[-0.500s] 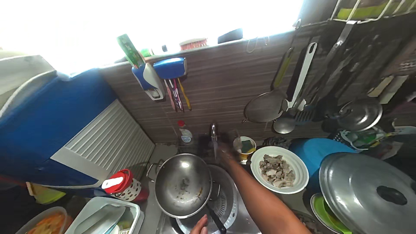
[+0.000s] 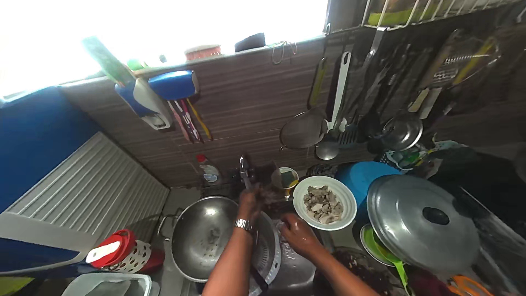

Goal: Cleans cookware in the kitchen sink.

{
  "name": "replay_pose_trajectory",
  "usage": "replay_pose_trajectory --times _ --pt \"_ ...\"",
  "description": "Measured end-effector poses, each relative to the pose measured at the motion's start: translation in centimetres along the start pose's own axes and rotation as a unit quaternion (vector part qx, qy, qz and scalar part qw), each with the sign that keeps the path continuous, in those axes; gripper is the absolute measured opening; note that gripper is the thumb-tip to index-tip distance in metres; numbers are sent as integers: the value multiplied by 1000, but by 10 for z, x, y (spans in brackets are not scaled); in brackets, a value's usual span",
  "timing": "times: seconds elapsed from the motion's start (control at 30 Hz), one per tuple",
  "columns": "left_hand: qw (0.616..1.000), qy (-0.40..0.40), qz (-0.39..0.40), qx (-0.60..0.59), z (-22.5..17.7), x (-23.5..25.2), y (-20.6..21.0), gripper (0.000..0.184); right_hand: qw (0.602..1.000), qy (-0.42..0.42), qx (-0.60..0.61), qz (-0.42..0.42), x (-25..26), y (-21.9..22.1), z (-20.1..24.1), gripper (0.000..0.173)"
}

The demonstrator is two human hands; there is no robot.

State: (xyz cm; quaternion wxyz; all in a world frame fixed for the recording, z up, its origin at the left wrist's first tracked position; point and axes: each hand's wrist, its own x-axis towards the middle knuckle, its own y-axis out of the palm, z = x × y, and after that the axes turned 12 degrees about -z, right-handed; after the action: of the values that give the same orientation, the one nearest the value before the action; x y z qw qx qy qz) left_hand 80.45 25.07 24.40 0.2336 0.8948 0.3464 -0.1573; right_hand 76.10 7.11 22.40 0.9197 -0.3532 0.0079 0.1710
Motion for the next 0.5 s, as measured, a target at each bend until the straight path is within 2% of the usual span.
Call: replay_pose_trajectory --times 0.07,0.13,0.2,0.27,0.33,0.4,0.5 --pt "1000 13 1 9 -8 4 -2 14 997 55 -38 50 -4 13 -22 63" --pt "999 30 -2 36 -13 7 -8 14 993 74 -24 85 -4 37 -36 80" --pt "994 52 -2 93 -14 6 -18 19 991 70 -2 114 -3 61 -42 87" --pt "976 107 -5 188 -15 6 -32 22 990 67 -26 125 0 74 -43 91" --pt "921 198 28 335 -28 10 -58 31 990 66 -49 117 1 76 -46 87" --pt "831 278 45 480 -51 14 -95 36 988 73 -66 115 2 73 -50 80" --pt "699 296 -10 651 -84 16 -150 43 988 98 -74 98 0 70 -61 75"
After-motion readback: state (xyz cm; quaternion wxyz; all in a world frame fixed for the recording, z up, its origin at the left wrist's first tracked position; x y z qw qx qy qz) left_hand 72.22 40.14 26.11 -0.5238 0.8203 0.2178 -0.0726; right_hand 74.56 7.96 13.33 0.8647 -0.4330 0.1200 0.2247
